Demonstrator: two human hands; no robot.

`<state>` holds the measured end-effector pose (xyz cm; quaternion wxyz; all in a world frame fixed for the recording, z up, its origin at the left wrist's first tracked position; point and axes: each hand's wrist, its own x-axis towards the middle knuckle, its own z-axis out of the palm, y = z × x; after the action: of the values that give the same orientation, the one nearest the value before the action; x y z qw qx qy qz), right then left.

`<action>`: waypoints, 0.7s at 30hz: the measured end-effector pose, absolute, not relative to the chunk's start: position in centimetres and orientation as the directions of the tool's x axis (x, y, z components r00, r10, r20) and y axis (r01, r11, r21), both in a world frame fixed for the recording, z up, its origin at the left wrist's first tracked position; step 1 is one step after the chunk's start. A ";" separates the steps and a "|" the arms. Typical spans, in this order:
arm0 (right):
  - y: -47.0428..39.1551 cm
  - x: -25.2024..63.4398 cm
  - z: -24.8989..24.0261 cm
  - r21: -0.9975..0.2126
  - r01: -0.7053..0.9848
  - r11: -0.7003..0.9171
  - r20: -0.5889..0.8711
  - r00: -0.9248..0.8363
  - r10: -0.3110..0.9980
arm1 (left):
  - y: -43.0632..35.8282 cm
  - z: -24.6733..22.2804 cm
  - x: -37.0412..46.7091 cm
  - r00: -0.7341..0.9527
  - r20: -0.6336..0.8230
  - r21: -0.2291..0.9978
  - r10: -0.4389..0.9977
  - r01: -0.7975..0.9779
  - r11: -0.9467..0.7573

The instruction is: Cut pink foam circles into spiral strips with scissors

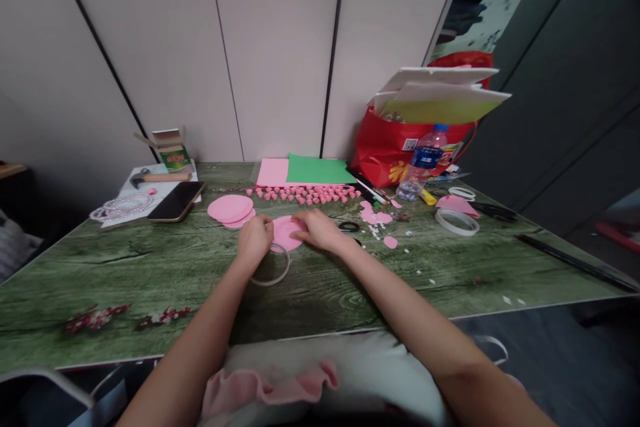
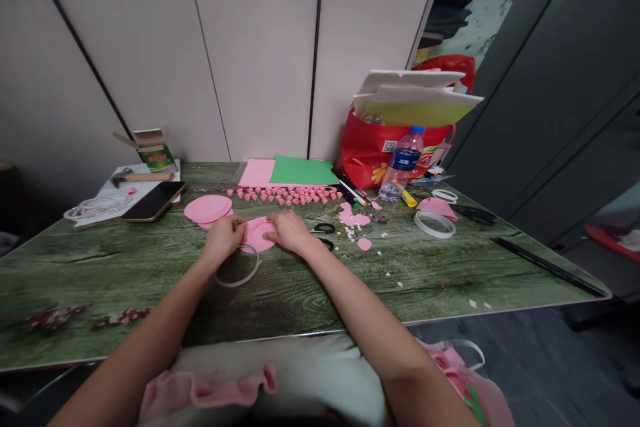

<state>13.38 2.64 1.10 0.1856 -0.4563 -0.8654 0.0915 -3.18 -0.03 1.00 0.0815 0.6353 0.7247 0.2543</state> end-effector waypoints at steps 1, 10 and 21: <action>2.6 13.2 0.8 -0.312 0.764 0.565 0.243 -0.511 0.825 | 0.0 1.0 -3.2 -0.183 0.202 0.472 0.962 0.879 0.069; 3.2 13.0 -1.0 -0.408 0.724 0.557 0.306 -0.466 0.830 | 0.3 0.7 -3.2 -0.166 0.249 0.489 0.954 0.872 0.024; 3.8 13.2 -1.8 -0.630 0.602 0.490 0.355 -0.338 0.871 | 1.7 -0.6 -3.2 -0.147 0.225 0.762 0.963 0.643 -0.080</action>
<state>13.16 3.79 -1.79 0.3397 -0.4643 -0.7936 0.1980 -3.23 1.66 -0.61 0.2034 0.6206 0.6470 0.3935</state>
